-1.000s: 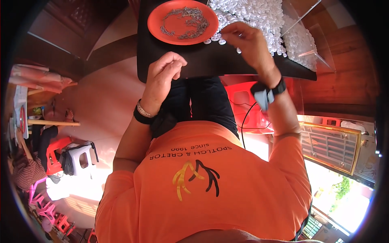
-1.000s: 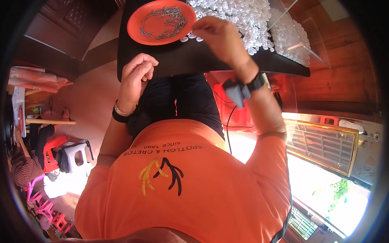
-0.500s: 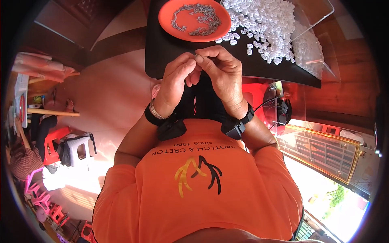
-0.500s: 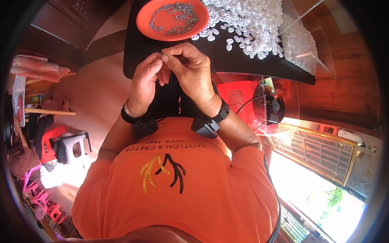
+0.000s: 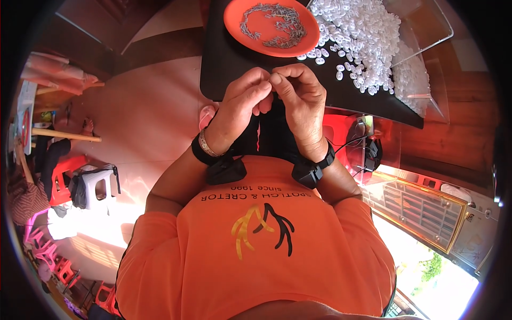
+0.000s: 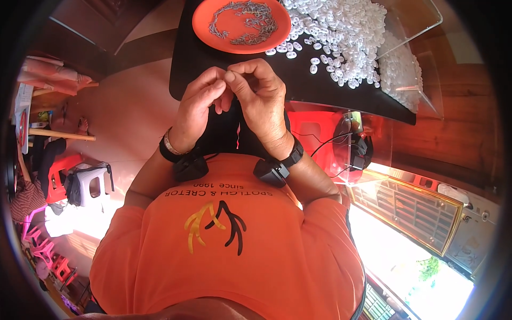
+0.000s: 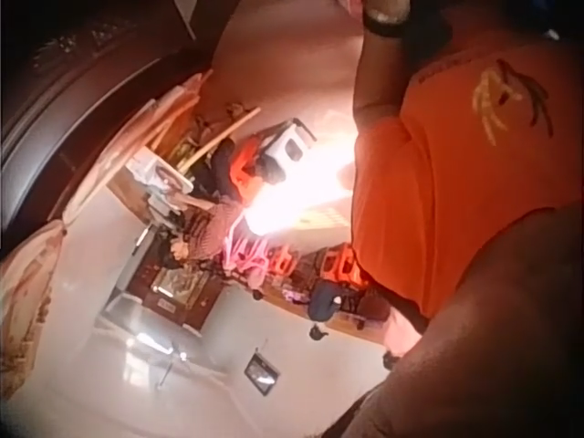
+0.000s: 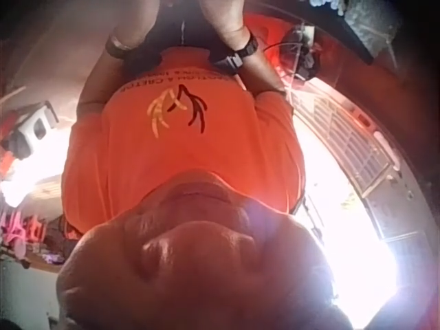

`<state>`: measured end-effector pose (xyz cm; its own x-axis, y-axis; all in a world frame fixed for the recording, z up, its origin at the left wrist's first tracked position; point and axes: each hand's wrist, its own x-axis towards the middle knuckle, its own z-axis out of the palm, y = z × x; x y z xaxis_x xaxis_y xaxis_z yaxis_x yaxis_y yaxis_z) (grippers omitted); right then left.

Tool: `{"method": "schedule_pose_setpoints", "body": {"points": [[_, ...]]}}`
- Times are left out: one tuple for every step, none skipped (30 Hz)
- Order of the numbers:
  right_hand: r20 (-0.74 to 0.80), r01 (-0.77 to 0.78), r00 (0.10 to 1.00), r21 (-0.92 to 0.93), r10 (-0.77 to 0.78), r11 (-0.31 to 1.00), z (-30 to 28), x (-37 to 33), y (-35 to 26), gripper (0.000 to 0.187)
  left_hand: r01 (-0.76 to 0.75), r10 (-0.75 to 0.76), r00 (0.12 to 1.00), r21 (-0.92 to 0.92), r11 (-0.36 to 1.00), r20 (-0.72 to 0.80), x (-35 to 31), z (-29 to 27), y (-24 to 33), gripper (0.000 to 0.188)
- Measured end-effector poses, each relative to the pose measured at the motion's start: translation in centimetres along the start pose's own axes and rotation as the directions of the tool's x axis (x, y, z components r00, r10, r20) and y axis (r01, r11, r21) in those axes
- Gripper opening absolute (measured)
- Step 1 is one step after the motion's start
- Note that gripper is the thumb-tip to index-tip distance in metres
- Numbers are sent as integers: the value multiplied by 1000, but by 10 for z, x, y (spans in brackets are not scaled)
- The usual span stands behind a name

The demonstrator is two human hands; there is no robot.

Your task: Assembling small white plastic components by hand by inserting small metal rings into them.

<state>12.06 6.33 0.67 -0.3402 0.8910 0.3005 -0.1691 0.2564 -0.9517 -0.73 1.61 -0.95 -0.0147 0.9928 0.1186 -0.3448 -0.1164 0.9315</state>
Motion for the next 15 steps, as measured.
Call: {"method": "schedule_pose_setpoints", "body": {"points": [[10, -53, 999, 66, 53, 996, 1, 0, -5, 6, -14, 14, 1000, -16, 1000, -4, -1, 2, -1, 20], [24, -107, 994, 130, 104, 986, 3, 0, -8, 6, -14, 14, 1000, -17, 1000, -5, -2, 1, -2, 20], [23, -106, 994, 129, 104, 986, 4, -2, -9, 6, -40, 40, 999, -25, 999, -12, -2, 1, -4, 20], [33, -117, 993, 186, 113, 976, 7, -4, -9, 6, -67, 67, 998, -32, 997, -20, -2, 0, -5, 20], [43, -127, 992, 242, 120, 962, 8, -5, -10, 6, -68, 67, 998, -33, 997, -19, -2, 0, -5, 20], [67, -108, 993, 255, 94, 961, 8, -5, -10, 7, -65, 64, 997, -27, 997, -37, -4, 0, -3, 20], [68, -107, 993, 255, 93, 961, 7, -6, -10, 7, -63, 62, 997, -21, 998, -54, -5, -1, -1, 21], [76, -42, 997, 142, 31, 989, 5, -7, -9, 7, -64, 63, 997, -21, 998, -54, -4, -2, 1, 21], [91, 26, 995, 28, -29, 999, 5, -8, -9, 7, -56, 53, 994, -28, 998, -90, -4, -3, 1, 21], [91, 27, 995, 29, -30, 999, 4, -9, -9, 7, -48, 43, 991, -36, 998, -126, -4, -4, 3, 22], [104, 34, 994, -39, -30, 999, 3, -9, -9, 7, -31, 34, 991, 24, 999, -128, -5, -6, 4, 23], [116, 42, 993, -107, -30, 993, 3, -9, -10, 7, -32, 35, 991, 24, 999, -127, -5, -7, 5, 23], [116, 44, 993, -107, -31, 993, 3, -9, -10, 7, -36, 45, 991, 72, 997, -124, -5, -7, 6, 23], [97, 19, 995, -164, -3, 986, 3, -9, -11, 7, -41, 55, 991, 118, 992, -121, -5, -6, 6, 22], [76, -7, 997, -219, 25, 976, 3, -9, -12, 8, -42, 56, 991, 119, 992, -120, -6, -7, 5, 22]]}}
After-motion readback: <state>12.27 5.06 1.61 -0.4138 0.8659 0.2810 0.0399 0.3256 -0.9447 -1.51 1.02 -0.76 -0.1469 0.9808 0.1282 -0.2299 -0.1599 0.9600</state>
